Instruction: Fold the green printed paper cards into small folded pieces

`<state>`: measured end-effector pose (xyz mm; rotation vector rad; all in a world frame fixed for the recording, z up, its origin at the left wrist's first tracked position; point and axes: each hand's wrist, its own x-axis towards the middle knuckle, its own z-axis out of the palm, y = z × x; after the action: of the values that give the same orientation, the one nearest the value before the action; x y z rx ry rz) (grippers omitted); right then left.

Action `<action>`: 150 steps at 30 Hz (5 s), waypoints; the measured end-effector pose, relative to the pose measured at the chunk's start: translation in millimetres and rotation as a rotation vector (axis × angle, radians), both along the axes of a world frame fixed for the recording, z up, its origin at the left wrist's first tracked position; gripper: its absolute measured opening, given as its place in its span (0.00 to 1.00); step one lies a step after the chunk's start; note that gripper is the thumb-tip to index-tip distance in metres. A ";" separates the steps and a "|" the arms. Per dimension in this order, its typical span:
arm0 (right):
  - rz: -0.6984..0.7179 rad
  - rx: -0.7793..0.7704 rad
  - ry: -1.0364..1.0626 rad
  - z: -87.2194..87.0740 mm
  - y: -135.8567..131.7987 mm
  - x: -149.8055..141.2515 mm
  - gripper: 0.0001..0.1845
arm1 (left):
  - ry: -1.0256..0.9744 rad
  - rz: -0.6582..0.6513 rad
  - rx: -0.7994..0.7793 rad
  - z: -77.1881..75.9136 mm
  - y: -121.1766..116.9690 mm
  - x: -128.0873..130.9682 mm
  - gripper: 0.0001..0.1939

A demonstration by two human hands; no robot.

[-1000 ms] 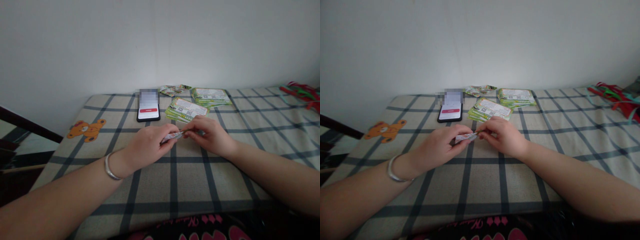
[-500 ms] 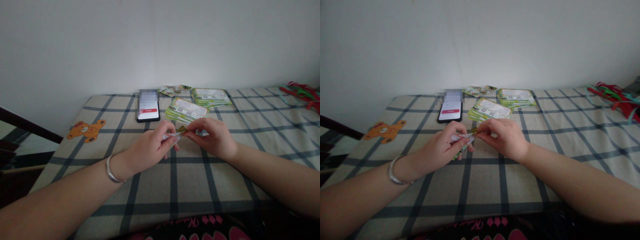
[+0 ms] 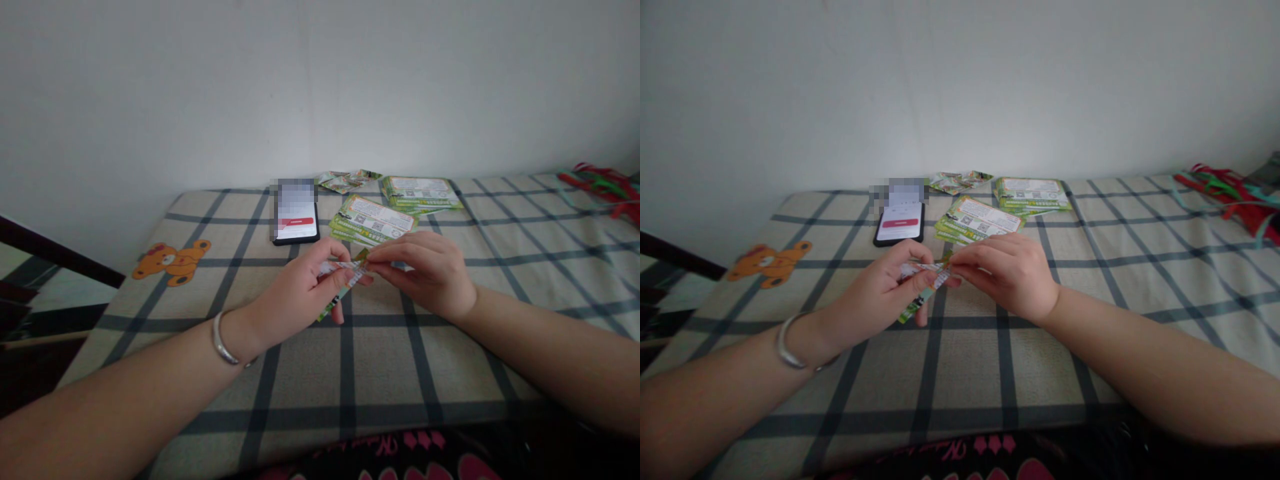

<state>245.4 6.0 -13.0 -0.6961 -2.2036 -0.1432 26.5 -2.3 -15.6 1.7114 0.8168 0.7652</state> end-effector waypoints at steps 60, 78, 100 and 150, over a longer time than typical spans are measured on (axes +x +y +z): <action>-0.032 0.156 -0.265 -2.2 -0.2 -0.2 0.05 | 0.637 0.155 1.199 -2.1 -0.6 -8.5 0.07; -0.168 0.129 -0.201 -3.4 1.6 0.8 0.08 | 0.677 0.211 1.225 -2.0 -0.3 -6.8 0.09; -0.029 -0.375 -0.086 -4.0 -0.3 -12.0 0.03 | 0.646 0.158 1.060 -2.2 5.6 -4.1 0.08; -0.060 -0.662 0.262 -5.2 13.8 2.8 0.05 | 0.497 0.286 0.517 2.5 11.6 -8.3 0.09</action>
<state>248.2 19.8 -18.2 -1.0662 -1.9640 0.6404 18.2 9.3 -13.2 2.3309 1.3065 0.7968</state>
